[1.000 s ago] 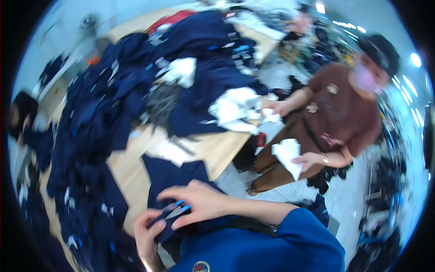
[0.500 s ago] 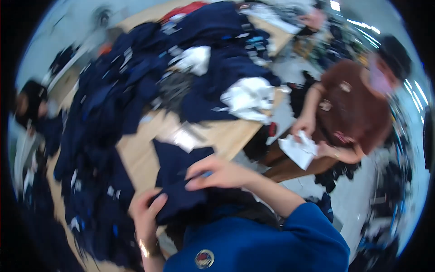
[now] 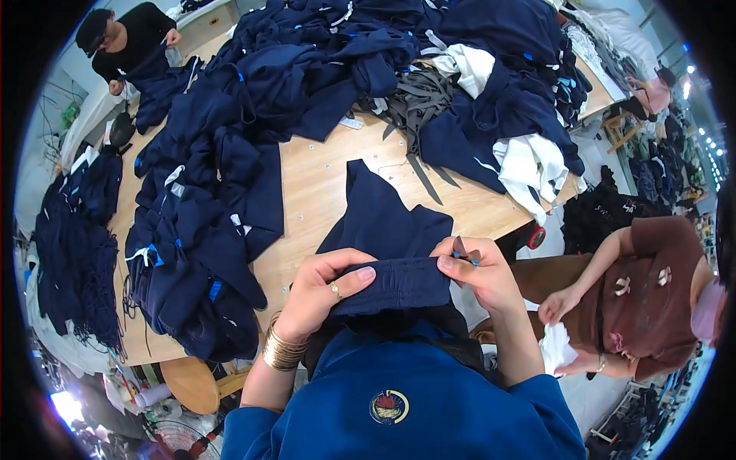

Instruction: Trimming excess threads from the waistbands of navy blue garments using thread snips.

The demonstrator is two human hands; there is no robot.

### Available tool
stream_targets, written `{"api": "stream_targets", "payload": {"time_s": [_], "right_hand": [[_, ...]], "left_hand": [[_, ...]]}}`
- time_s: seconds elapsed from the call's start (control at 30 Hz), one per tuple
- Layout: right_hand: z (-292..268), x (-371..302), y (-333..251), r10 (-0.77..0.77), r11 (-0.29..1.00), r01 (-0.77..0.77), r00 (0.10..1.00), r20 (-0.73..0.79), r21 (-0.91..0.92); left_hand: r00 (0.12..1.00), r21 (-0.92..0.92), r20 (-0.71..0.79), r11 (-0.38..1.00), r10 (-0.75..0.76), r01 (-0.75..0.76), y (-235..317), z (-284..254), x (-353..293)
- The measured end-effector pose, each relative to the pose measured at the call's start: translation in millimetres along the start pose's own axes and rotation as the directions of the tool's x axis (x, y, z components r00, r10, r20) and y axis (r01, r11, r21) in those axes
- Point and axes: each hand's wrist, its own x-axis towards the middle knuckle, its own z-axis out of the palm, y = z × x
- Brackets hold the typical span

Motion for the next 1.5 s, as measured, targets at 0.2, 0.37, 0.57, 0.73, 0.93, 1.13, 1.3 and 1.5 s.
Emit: {"api": "stream_targets", "payload": {"time_s": [0.2,0.37,0.57,0.73,0.93,1.13,1.3,1.5], "right_hand": [[0.3,-2.9,0.0,-0.054,0.998,0.052,0.997,-0.058,-0.042],[-1.6,17.6,20.1,-0.316,0.888,0.334,0.942,0.109,-0.314],[10.2,14.1,1.6,-0.273,0.773,0.358,0.933,0.234,-0.523],[1.3,6.8,-16.4,-0.463,0.605,0.339,0.886,0.028,-0.721],[-11.3,-0.7,-44.3,-0.724,0.496,0.389,0.679,-0.123,-0.776],[4.0,33.2,-8.7,-0.688,0.565,0.631,0.716,0.119,-0.531],[15.3,36.2,-10.6,-0.379,0.676,0.512,0.858,0.347,-0.529],[30.4,35.4,-11.1,-0.533,0.419,0.54,0.797,0.284,-0.73]], "left_hand": [[0.995,-0.035,0.098,0.999,-0.008,0.012,-0.7,0.9,10.9],[0.988,0.32,-0.039,0.939,0.147,-0.127,-2.8,3.8,8.5],[0.984,0.502,0.042,0.848,0.172,-0.17,-11.1,-5.8,8.7],[0.985,0.417,0.132,0.895,0.111,-0.157,-5.3,-17.0,13.9],[0.975,0.555,-0.076,0.821,0.21,-0.134,3.4,-28.6,3.2],[0.961,0.738,-0.009,0.65,0.277,-0.18,40.4,7.2,-8.1],[0.939,0.778,0.142,0.552,0.313,-0.301,37.4,1.5,-11.0],[0.819,0.823,0.142,0.393,0.556,-0.41,10.7,-1.5,-4.6]]}}
